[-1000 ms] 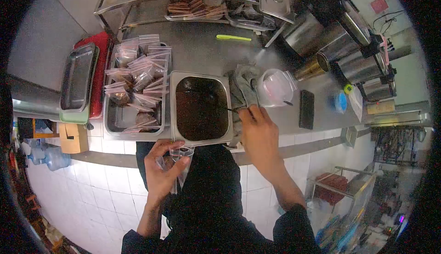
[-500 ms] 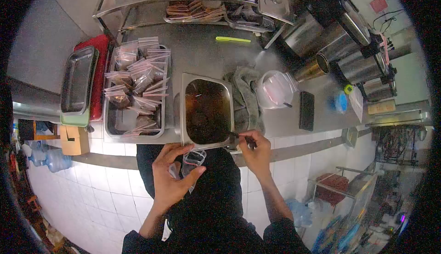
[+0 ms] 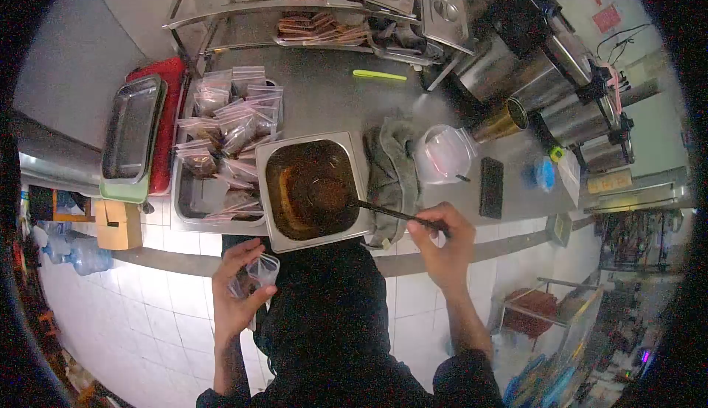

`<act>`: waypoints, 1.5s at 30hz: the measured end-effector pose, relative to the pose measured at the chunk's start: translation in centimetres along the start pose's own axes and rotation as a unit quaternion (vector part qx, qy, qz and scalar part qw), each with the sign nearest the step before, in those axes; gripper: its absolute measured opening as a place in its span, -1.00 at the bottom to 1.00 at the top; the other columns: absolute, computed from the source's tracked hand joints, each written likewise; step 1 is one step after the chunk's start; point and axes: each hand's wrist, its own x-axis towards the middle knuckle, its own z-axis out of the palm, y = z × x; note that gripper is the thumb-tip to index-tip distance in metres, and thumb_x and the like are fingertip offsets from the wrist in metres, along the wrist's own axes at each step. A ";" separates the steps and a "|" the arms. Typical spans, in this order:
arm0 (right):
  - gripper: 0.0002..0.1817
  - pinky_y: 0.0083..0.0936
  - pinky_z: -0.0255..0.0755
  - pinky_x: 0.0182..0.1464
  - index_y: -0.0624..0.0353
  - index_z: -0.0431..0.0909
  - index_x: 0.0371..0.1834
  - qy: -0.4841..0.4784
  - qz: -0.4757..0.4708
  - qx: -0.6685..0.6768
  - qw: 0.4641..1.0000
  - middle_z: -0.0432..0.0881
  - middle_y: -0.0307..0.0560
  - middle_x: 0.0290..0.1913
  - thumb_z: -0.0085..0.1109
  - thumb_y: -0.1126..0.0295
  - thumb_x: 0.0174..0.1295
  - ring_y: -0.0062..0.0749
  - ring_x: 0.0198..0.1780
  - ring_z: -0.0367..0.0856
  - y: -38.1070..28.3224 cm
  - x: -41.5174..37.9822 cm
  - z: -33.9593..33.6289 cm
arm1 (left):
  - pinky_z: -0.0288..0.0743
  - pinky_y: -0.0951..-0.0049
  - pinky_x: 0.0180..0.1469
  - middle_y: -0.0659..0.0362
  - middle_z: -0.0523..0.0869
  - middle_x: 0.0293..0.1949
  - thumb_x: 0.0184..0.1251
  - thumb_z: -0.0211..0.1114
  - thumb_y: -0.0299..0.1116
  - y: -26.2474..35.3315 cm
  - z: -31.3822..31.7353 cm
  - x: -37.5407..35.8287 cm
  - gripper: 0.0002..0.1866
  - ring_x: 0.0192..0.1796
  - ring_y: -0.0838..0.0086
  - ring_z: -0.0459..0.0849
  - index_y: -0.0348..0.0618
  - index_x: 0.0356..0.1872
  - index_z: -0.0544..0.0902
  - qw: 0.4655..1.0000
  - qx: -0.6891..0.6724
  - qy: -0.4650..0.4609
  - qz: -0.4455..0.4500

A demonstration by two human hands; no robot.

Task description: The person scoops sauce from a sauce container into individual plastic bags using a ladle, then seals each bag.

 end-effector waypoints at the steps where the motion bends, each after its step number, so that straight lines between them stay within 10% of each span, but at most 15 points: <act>1: -0.88 -0.67 0.29 -0.31 0.22 0.59 -0.36 -0.004 -0.021 0.000 1.000 0.56 -0.27 -0.41 0.38 0.55 0.10 -0.66 -0.39 0.42 -0.6 0.3 -0.3 | 0.60 0.44 0.10 0.01 0.56 0.15 -0.06 0.61 -0.48 0.7 0.1 0.1 -0.39 0.16 0.35 0.60 -0.27 0.12 0.62 0.999 -0.028 0.016 0.006; 10: -0.87 -0.67 0.30 -0.24 0.21 0.57 -0.37 0.027 -0.055 -0.007 0.998 0.54 -0.27 -0.37 0.37 0.55 0.10 -0.64 -0.34 0.43 -4.6 1.8 -2.1 | 0.60 0.46 -0.03 0.02 0.71 0.00 -0.10 0.65 -0.41 3.8 2.2 4.8 -0.34 0.02 0.42 0.68 -0.24 0.14 0.64 0.974 0.094 0.044 0.200; 29: -0.82 -0.67 0.31 -0.24 0.20 0.57 -0.35 0.016 -0.075 -0.015 0.997 0.53 -0.28 -0.37 0.41 0.39 0.15 -0.65 -0.32 0.43 -8.7 2.4 -3.1 | 0.52 0.46 0.18 0.03 0.75 -0.01 -0.08 0.64 -0.46 4.5 7.4 8.4 -0.38 0.08 0.47 0.69 -0.35 0.09 0.60 0.979 0.056 0.050 0.192; 45: -0.84 -0.47 0.32 -0.23 0.26 0.59 -0.34 0.085 -0.278 -0.153 0.945 0.55 -0.11 -0.40 0.40 0.55 0.05 -0.38 -0.34 0.45 -8.1 2.3 -2.4 | 0.61 0.44 -0.01 -0.01 0.74 -0.02 -0.05 0.62 -0.34 4.8 7.6 8.5 -0.37 -0.03 0.34 0.77 -0.27 0.11 0.60 0.961 0.073 0.085 0.254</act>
